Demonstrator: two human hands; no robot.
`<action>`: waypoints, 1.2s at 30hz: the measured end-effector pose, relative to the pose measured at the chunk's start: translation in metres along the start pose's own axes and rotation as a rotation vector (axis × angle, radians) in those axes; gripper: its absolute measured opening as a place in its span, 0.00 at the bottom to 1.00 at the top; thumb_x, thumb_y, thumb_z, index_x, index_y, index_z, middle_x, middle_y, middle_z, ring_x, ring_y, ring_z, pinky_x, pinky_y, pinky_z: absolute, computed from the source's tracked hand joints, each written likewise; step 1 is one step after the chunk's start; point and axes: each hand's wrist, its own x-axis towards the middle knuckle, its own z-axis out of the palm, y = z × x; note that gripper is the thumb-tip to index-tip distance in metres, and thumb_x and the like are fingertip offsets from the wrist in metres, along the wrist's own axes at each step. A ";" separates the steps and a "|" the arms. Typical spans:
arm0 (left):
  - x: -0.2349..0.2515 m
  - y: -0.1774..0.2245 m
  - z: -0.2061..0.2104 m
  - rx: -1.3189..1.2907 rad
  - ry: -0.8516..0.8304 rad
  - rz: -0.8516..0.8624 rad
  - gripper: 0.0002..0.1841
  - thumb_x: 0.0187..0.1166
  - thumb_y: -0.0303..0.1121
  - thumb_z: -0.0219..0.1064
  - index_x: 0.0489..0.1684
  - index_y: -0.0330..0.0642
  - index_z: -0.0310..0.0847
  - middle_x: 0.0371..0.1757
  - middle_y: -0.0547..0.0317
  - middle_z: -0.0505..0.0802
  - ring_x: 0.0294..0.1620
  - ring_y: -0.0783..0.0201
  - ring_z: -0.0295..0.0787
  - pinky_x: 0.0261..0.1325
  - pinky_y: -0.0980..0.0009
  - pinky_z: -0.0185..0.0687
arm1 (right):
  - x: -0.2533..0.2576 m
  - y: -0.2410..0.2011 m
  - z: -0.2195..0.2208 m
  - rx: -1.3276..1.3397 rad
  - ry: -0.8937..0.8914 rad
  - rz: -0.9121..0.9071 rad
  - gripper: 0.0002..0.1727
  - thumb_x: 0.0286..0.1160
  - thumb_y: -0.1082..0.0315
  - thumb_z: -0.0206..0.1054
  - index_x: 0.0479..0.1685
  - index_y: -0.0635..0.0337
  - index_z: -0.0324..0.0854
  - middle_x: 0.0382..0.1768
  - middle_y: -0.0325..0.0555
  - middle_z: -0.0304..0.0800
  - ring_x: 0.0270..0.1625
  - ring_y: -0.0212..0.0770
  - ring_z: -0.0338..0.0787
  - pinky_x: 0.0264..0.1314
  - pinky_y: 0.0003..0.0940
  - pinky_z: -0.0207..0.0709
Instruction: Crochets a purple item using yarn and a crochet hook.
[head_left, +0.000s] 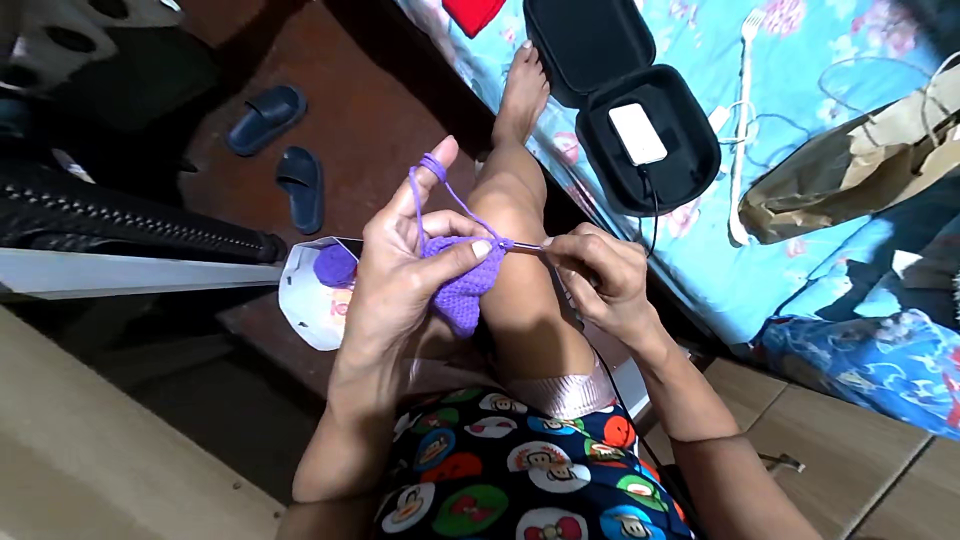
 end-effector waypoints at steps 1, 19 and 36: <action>0.000 0.000 0.001 -0.002 0.016 -0.001 0.44 0.68 0.13 0.65 0.91 0.45 0.55 0.40 0.64 0.97 0.33 0.74 0.94 0.39 0.82 0.90 | 0.000 0.000 0.000 0.002 0.005 -0.001 0.10 0.72 0.77 0.63 0.41 0.72 0.88 0.29 0.50 0.86 0.31 0.34 0.84 0.34 0.24 0.79; -0.002 -0.001 0.006 -0.025 0.070 -0.015 0.43 0.69 0.11 0.64 0.90 0.47 0.57 0.37 0.64 0.97 0.31 0.75 0.93 0.37 0.83 0.89 | 0.000 -0.003 0.003 -0.153 0.024 -0.084 0.10 0.72 0.75 0.64 0.40 0.70 0.90 0.27 0.51 0.85 0.30 0.40 0.85 0.30 0.31 0.77; -0.005 -0.005 0.010 0.071 0.018 0.083 0.44 0.66 0.11 0.68 0.90 0.41 0.58 0.38 0.64 0.95 0.32 0.73 0.92 0.39 0.81 0.89 | 0.020 -0.019 -0.001 0.438 -0.177 0.369 0.21 0.80 0.80 0.58 0.69 0.70 0.84 0.66 0.52 0.90 0.66 0.36 0.89 0.72 0.31 0.82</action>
